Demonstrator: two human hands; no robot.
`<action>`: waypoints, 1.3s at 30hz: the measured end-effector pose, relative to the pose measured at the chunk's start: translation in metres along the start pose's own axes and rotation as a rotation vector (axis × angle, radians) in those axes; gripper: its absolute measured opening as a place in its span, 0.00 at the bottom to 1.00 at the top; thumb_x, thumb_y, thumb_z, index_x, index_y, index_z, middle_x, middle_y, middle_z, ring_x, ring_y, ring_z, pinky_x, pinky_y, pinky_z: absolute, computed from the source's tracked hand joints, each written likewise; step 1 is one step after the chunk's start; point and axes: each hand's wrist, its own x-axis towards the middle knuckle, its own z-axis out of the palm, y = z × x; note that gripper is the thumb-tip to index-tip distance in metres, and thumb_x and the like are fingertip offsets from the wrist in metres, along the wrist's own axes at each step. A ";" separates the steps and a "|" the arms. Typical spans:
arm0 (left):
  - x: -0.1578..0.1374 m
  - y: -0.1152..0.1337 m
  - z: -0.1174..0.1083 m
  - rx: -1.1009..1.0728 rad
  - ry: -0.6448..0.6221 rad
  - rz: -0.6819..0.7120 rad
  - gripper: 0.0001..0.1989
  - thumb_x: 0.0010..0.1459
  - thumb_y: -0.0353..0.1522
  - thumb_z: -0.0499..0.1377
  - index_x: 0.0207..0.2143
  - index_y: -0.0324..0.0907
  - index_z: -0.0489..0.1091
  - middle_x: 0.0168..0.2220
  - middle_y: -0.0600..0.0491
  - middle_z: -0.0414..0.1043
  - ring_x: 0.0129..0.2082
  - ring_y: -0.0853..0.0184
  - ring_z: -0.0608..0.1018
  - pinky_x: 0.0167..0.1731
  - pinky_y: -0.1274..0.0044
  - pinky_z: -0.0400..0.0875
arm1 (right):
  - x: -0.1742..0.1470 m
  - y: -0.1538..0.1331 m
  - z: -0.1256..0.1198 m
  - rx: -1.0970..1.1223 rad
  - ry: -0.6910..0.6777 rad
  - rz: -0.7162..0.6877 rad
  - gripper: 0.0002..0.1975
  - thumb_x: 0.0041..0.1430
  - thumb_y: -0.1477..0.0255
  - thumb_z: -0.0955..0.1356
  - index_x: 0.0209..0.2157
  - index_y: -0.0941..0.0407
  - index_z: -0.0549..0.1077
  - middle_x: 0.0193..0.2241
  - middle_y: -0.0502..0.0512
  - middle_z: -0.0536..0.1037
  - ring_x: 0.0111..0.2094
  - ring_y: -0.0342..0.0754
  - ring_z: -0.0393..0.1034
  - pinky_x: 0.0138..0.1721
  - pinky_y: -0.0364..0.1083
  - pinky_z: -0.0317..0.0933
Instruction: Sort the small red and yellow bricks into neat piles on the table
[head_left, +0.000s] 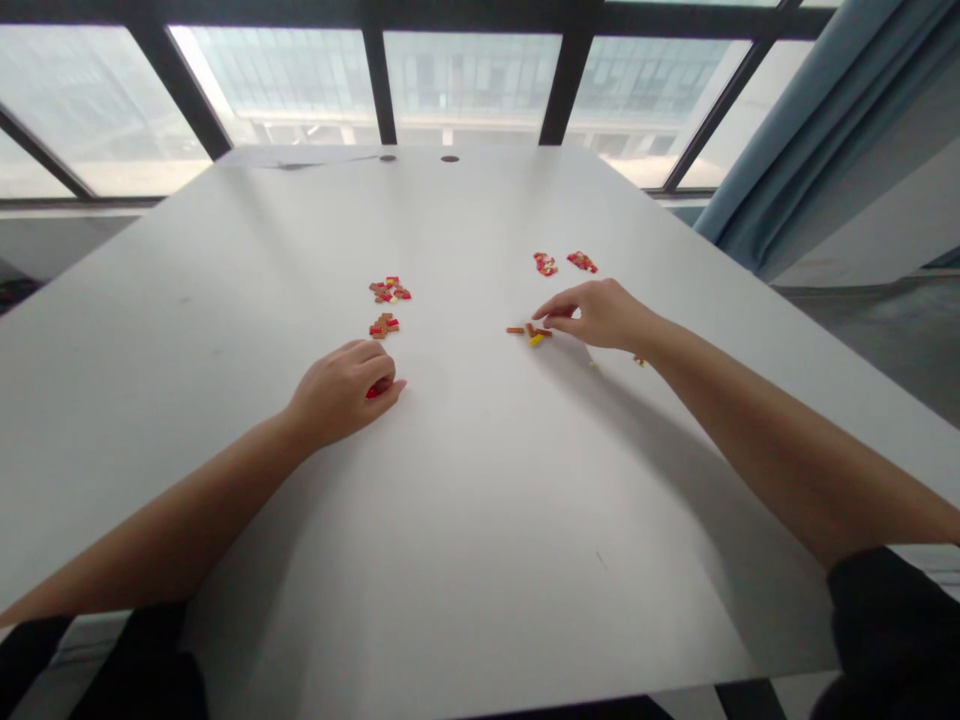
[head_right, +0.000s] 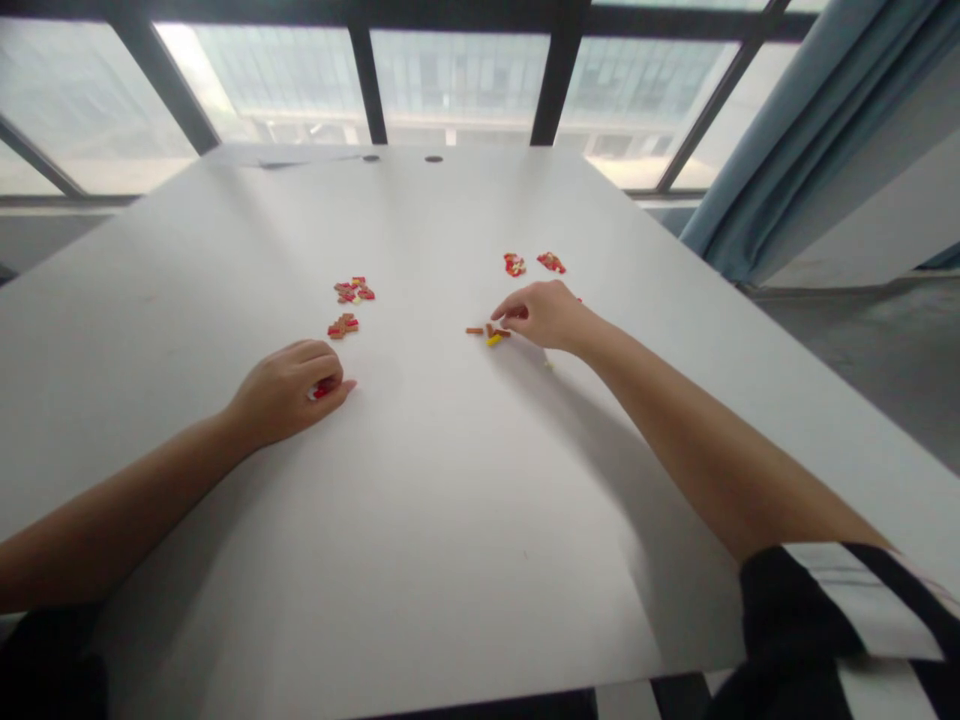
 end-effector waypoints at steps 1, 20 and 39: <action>0.000 0.000 0.000 0.001 0.002 0.003 0.15 0.67 0.33 0.55 0.26 0.44 0.60 0.28 0.52 0.68 0.30 0.64 0.70 0.33 0.72 0.66 | -0.001 -0.001 -0.002 0.013 0.021 0.017 0.14 0.59 0.70 0.69 0.43 0.49 0.86 0.34 0.52 0.87 0.37 0.52 0.80 0.44 0.53 0.71; 0.001 0.004 -0.002 0.001 0.042 0.045 0.15 0.68 0.32 0.55 0.26 0.45 0.59 0.28 0.53 0.67 0.29 0.64 0.69 0.33 0.73 0.65 | 0.009 -0.041 0.017 -0.057 0.000 -0.066 0.11 0.61 0.74 0.68 0.39 0.56 0.84 0.31 0.54 0.83 0.33 0.47 0.74 0.39 0.45 0.63; 0.000 -0.002 0.002 -0.014 0.056 0.052 0.14 0.67 0.32 0.56 0.26 0.44 0.60 0.28 0.53 0.66 0.30 0.64 0.69 0.34 0.73 0.64 | 0.005 -0.020 0.003 -0.023 -0.079 0.233 0.13 0.61 0.74 0.70 0.45 0.55 0.85 0.35 0.56 0.85 0.40 0.52 0.80 0.46 0.51 0.69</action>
